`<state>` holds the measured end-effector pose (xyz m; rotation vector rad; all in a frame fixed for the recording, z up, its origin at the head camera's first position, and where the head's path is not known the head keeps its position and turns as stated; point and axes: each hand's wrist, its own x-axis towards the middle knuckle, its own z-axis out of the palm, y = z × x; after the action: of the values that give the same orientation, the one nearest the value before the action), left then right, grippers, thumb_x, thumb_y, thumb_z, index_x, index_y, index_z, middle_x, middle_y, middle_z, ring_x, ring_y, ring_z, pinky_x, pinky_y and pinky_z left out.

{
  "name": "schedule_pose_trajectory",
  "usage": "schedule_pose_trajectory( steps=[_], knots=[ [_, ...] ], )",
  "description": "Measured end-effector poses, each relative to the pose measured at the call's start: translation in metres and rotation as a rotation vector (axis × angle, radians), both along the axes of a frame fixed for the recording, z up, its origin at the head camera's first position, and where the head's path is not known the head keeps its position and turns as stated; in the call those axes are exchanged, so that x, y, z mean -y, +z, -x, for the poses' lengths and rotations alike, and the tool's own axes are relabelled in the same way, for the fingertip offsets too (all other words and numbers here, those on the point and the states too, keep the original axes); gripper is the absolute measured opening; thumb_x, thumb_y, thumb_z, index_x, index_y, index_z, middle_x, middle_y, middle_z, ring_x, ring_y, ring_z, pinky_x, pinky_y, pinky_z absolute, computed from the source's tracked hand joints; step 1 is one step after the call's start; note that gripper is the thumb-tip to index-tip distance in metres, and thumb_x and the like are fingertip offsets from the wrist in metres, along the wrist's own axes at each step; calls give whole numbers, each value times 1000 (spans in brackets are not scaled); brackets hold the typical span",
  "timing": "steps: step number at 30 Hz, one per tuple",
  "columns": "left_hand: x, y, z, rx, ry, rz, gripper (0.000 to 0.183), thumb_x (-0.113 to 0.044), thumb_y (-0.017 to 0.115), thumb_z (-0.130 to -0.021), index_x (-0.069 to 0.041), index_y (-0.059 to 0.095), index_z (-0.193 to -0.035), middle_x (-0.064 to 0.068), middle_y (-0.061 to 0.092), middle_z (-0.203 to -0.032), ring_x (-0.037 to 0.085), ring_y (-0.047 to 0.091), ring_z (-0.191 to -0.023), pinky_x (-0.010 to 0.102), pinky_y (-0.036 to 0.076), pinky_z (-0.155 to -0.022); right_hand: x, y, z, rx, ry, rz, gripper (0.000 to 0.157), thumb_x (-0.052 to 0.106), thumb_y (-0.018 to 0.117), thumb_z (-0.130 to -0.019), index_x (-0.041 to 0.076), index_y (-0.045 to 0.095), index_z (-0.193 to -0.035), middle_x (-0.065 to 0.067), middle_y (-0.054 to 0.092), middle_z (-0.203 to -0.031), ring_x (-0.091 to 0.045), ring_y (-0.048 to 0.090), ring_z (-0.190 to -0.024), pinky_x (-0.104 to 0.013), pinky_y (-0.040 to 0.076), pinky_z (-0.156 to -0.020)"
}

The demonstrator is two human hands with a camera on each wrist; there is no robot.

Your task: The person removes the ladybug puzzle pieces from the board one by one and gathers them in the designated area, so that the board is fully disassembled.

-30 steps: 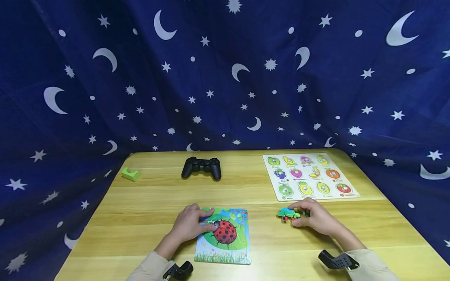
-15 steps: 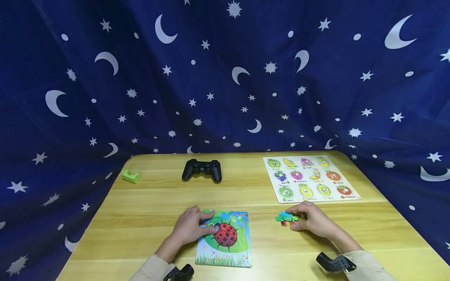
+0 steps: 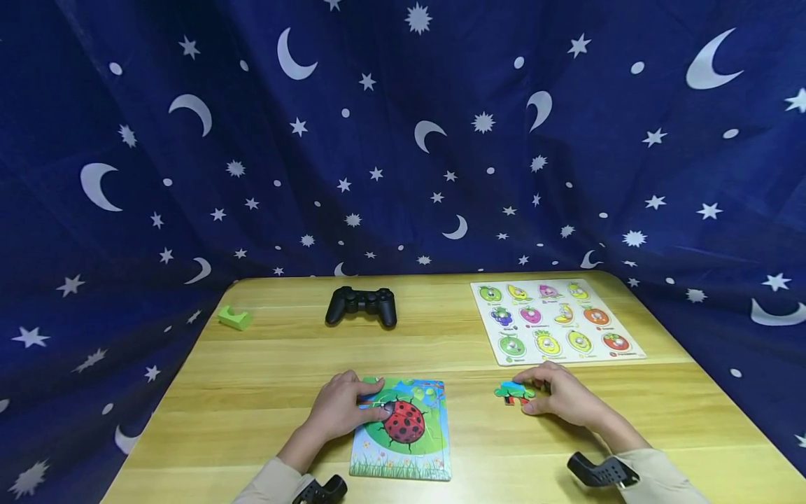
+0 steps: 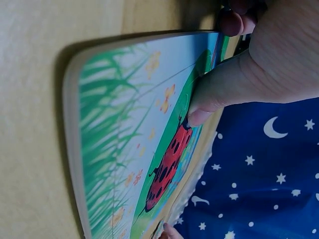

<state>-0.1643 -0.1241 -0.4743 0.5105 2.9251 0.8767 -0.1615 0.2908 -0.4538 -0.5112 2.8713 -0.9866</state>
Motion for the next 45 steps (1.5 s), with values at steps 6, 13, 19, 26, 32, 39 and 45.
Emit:
schedule_pose_trajectory(
  steps=[6, 13, 19, 26, 32, 39, 45],
  knots=[
    [0, 0, -1, -3, -1, 1, 61, -52, 79, -74, -23, 68, -126, -5, 45, -77, 11, 32, -67, 23, 27, -61, -2, 2, 0, 3, -25, -7, 45, 31, 85, -72, 14, 72, -112, 2, 55, -93, -4, 44, -85, -25, 38, -74],
    [1, -1, 1, -10, -4, 11, 61, -53, 78, -75, -24, 68, -127, -6, 45, -77, 10, 32, -67, 23, 27, -62, -3, 3, 0, 11, -34, -36, 45, 32, 85, -72, 14, 73, -111, 3, 58, -95, -4, 45, -87, -25, 38, -76],
    [1, -2, 1, -3, -2, 22, 60, -53, 78, -75, -24, 68, -127, -6, 44, -77, 11, 32, -67, 23, 27, -62, -2, 2, 0, -2, -20, -48, 42, 29, 84, -73, 13, 73, -111, 4, 58, -94, -4, 44, -86, -25, 38, -75],
    [0, -1, 0, -4, -7, 14, 60, -53, 78, -76, -23, 68, -127, -6, 45, -78, 10, 33, -68, 23, 27, -62, -4, 3, -1, -6, -14, -59, 43, 31, 83, -75, 14, 73, -113, 5, 62, -99, -3, 46, -87, -25, 40, -76],
    [0, 0, 0, -1, -2, 19, 60, -53, 78, -76, -23, 68, -127, -6, 45, -78, 11, 32, -68, 23, 27, -62, -5, 3, -2, 33, -25, -57, 43, 32, 82, -76, 15, 72, -114, 4, 58, -98, -3, 45, -87, -24, 39, -76],
    [0, 0, 0, -1, -1, 12, 60, -53, 79, -75, -23, 69, -126, -5, 45, -78, 11, 32, -68, 24, 27, -62, -6, 2, -2, 43, -32, -49, 42, 30, 82, -77, 14, 72, -115, 3, 57, -97, -4, 44, -86, -24, 39, -75],
    [0, -1, 0, -5, 2, 12, 60, -53, 78, -75, -23, 68, -127, -6, 44, -77, 11, 32, -68, 23, 27, -62, -8, 0, -3, 36, -38, -54, 42, 31, 82, -77, 14, 73, -115, 3, 59, -100, -4, 45, -88, -24, 40, -77]
  ],
)
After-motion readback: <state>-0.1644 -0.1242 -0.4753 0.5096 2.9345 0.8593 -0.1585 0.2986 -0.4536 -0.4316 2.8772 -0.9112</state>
